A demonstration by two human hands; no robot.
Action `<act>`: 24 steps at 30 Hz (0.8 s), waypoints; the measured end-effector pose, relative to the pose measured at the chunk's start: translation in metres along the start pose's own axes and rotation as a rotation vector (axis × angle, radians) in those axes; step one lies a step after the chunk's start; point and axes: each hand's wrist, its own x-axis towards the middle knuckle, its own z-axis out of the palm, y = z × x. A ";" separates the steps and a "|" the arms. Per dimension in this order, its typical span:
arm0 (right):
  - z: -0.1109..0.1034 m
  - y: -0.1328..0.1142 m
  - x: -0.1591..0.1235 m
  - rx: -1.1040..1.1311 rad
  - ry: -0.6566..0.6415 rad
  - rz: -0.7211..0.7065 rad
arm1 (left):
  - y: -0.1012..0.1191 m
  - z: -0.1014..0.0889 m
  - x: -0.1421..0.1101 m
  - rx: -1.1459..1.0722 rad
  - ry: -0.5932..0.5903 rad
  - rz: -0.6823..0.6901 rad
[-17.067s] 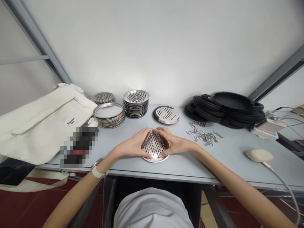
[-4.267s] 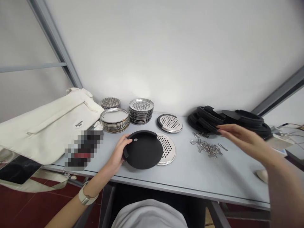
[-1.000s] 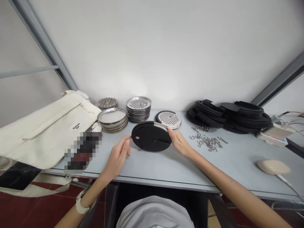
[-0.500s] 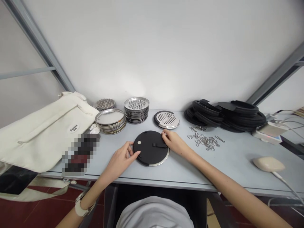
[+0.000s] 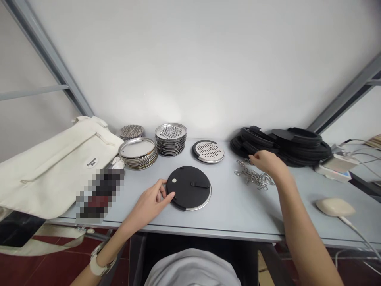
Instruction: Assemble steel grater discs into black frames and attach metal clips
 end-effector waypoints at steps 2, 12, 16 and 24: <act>0.003 0.015 0.006 -0.046 -0.108 0.074 | 0.001 -0.002 0.001 0.009 -0.013 0.002; 0.019 0.002 -0.001 -0.118 -0.123 0.082 | 0.039 -0.020 0.029 0.062 -0.041 0.100; 0.035 -0.004 -0.002 -0.154 -0.111 0.093 | 0.062 -0.021 0.054 0.059 -0.195 0.255; 0.047 -0.014 -0.003 -0.121 -0.100 0.105 | 0.082 -0.015 0.093 0.005 -0.249 0.344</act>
